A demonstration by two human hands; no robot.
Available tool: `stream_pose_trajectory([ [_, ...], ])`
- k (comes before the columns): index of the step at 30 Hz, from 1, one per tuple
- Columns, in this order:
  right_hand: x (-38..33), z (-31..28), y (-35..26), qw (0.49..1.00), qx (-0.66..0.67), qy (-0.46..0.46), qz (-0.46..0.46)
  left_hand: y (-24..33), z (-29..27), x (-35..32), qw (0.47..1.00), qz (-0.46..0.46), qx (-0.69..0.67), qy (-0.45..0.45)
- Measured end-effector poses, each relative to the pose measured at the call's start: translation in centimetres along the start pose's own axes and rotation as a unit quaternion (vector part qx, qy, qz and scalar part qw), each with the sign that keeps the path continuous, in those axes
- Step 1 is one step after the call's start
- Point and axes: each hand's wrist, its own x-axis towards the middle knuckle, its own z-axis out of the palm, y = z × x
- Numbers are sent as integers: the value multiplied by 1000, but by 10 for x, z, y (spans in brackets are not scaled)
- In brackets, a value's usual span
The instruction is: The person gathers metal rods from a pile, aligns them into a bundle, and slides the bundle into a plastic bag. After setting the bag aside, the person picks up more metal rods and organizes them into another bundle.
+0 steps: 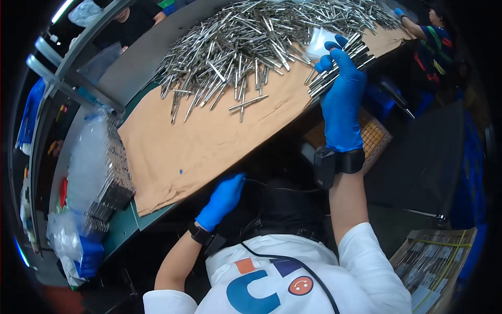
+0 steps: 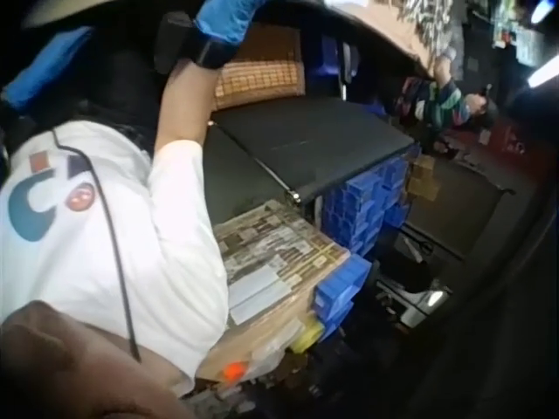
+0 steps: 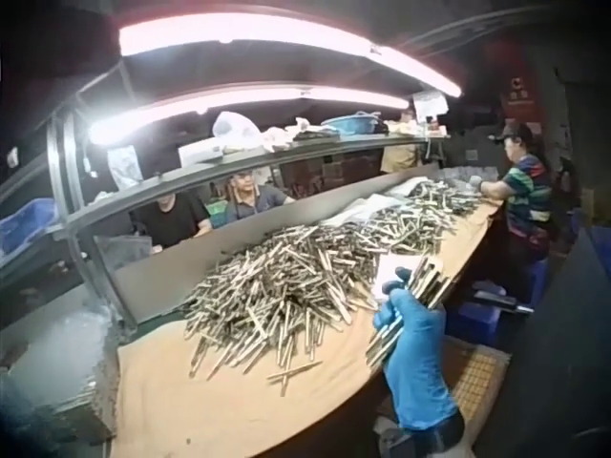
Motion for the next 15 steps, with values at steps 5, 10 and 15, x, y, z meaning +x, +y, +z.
stream_pose_trajectory([
  [5,-20,19,-19,998,55,-25,32,54,-88,-57,997,-19,38,64],
  [10,-27,25,-60,992,65,-84,68,144,-199,-132,999,6,0,32],
  [15,-45,62,-58,969,99,-169,150,238,-254,-205,957,14,211,-201],
])
